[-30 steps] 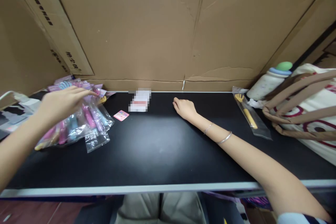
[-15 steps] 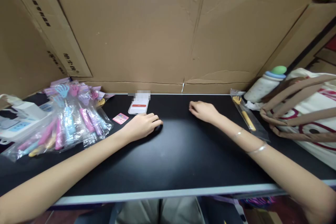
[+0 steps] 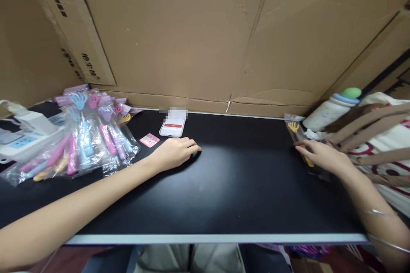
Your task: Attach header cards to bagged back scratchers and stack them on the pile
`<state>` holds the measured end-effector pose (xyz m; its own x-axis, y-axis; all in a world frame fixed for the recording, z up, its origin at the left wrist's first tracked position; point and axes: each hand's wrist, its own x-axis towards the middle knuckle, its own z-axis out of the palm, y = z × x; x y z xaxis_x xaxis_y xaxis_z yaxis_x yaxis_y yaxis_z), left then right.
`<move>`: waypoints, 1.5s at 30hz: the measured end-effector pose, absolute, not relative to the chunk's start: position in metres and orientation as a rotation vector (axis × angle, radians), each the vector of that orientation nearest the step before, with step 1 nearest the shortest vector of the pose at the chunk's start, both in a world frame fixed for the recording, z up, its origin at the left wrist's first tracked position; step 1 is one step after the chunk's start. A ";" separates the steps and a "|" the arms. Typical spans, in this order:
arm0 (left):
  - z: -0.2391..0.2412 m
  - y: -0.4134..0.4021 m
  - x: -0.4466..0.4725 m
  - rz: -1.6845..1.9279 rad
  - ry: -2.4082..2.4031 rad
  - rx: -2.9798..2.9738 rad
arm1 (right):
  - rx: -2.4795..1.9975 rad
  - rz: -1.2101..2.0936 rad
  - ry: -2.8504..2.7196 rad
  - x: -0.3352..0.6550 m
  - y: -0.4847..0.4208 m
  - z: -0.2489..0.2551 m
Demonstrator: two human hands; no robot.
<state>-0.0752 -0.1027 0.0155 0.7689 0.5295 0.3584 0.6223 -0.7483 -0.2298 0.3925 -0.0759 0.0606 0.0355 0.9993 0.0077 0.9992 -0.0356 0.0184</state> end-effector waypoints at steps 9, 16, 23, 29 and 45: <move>0.015 -0.104 -0.075 -0.383 -0.900 -2.614 | 1.871 0.147 2.606 0.299 -0.120 0.050; 0.014 -0.104 -0.075 -0.381 -0.912 -2.610 | 1.454 -0.056 2.955 0.240 -0.145 0.052; 0.018 -0.110 -0.076 -0.608 -0.663 -2.489 | 1.407 -0.286 2.971 0.240 -0.128 0.060; 0.020 -0.115 -0.067 -0.791 -0.478 -2.471 | 1.367 -0.361 3.052 0.234 -0.108 0.055; 0.023 -0.114 -0.073 -0.592 -0.987 -2.573 | 1.319 -0.306 3.098 0.240 -0.087 0.053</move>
